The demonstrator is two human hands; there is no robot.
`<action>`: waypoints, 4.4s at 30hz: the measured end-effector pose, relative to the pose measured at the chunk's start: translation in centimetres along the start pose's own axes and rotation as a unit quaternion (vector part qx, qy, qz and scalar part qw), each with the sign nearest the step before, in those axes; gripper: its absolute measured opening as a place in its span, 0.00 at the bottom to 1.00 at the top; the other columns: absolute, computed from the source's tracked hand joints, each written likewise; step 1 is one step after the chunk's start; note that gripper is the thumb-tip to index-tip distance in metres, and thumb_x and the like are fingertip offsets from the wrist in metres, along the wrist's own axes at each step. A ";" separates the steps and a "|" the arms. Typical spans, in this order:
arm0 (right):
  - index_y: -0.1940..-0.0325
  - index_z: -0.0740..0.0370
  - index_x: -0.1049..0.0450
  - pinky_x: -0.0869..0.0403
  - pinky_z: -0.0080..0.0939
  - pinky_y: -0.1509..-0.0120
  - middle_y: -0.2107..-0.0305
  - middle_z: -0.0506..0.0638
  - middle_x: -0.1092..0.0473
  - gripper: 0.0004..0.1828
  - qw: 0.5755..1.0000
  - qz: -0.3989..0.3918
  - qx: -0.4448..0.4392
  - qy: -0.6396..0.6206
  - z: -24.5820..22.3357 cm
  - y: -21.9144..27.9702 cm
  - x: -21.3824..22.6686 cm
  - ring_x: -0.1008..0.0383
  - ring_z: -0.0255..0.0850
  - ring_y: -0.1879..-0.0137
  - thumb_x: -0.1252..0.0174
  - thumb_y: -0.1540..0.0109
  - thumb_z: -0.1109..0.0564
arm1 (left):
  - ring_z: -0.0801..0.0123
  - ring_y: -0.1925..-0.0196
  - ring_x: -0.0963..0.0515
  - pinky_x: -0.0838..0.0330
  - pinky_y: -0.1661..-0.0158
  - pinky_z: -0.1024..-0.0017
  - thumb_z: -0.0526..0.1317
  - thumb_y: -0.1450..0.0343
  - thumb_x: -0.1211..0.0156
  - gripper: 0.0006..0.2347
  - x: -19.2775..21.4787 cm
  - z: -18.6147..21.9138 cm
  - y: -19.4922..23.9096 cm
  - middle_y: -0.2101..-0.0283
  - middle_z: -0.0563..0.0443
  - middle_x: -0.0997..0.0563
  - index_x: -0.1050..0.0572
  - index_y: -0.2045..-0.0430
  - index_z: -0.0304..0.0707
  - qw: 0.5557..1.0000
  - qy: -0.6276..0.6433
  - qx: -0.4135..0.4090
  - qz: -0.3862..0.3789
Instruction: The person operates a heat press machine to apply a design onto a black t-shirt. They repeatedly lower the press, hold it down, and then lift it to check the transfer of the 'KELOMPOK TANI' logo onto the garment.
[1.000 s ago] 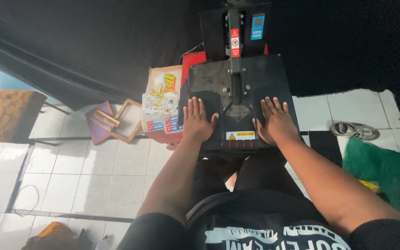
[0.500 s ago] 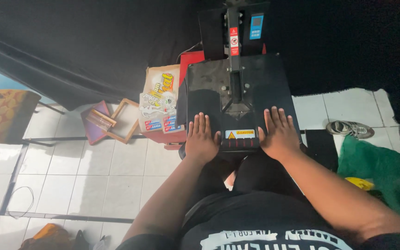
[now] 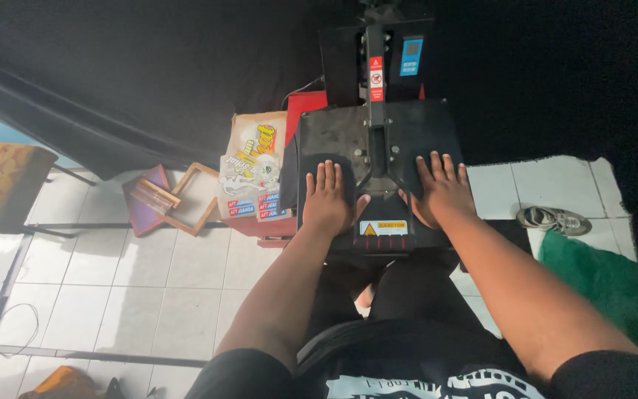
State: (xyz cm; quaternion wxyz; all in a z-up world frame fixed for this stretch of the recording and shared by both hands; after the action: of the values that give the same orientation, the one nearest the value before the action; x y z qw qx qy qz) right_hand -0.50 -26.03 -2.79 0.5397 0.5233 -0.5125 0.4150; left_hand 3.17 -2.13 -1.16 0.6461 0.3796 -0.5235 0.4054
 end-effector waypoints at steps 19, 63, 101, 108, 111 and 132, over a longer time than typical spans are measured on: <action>0.19 0.58 0.50 0.53 0.68 0.18 0.24 0.65 0.52 0.45 0.997 0.061 0.028 -0.028 -0.4 3.7 -1.1 0.57 0.61 0.18 0.60 0.33 0.30 | 0.51 0.19 0.58 0.65 0.24 0.47 0.69 0.29 0.68 0.43 2.4 0.4 0.7 0.21 0.36 0.53 0.53 0.26 0.30 0.998 -0.004 0.014 -0.056; 0.17 0.44 0.58 0.65 0.66 0.16 0.20 0.54 0.63 0.47 0.998 -0.060 -0.024 -0.017 -2.1 2.0 3.1 0.70 0.52 0.16 0.65 0.35 0.22 | 0.48 0.19 0.57 0.66 0.25 0.47 0.65 0.26 0.69 0.39 1.2 1.1 6.2 0.22 0.36 0.52 0.52 0.25 0.32 0.999 0.009 0.009 -0.050; 0.18 0.45 0.54 0.65 0.67 0.16 0.21 0.55 0.61 0.46 0.998 -0.044 -0.026 -0.045 -2.3 1.9 3.5 0.68 0.53 0.16 0.61 0.34 0.24 | 0.50 0.19 0.54 0.62 0.25 0.46 0.70 0.28 0.67 0.41 0.2 -0.4 0.8 0.22 0.38 0.50 0.50 0.25 0.40 1.000 -0.012 -0.009 -0.026; 0.18 0.45 0.55 0.65 0.67 0.16 0.21 0.55 0.62 0.47 0.998 -0.048 -0.018 -0.037 -1.9 1.5 2.4 0.68 0.53 0.16 0.61 0.35 0.24 | 0.53 0.19 0.55 0.64 0.24 0.47 0.68 0.27 0.67 0.39 1.5 -0.1 1.3 0.21 0.41 0.51 0.51 0.25 0.41 0.998 -0.014 0.001 -0.053; 0.18 0.46 0.54 0.65 0.67 0.16 0.21 0.56 0.61 0.47 0.999 -0.026 -0.014 -0.036 -1.4 1.3 0.9 0.67 0.53 0.16 0.61 0.35 0.24 | 0.55 0.18 0.57 0.65 0.24 0.48 0.64 0.26 0.67 0.36 1.4 -0.1 1.4 0.21 0.43 0.52 0.52 0.24 0.43 0.998 -0.022 0.004 -0.063; 0.17 0.50 0.58 0.61 0.60 0.16 0.20 0.52 0.61 0.39 1.000 -0.013 0.008 0.017 3.1 10.0 -1.9 0.61 0.50 0.17 0.70 0.30 0.34 | 0.54 0.18 0.58 0.69 0.25 0.46 0.59 0.23 0.70 0.33 2.2 -0.5 1.6 0.20 0.43 0.53 0.53 0.24 0.43 0.998 0.000 0.000 -0.067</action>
State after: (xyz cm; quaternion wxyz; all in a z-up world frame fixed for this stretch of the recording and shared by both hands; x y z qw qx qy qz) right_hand -10.92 -27.85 -3.51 0.5495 0.5271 -0.4926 0.4213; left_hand 2.15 -0.78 0.99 0.6720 0.4136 -0.4970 0.3609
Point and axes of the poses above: each hand's wrist, its own y-axis away from the middle knuckle, its own x-axis out of the back of the hand, z = x × y, the point moved 2 cm from there along -y, towards the middle knuckle
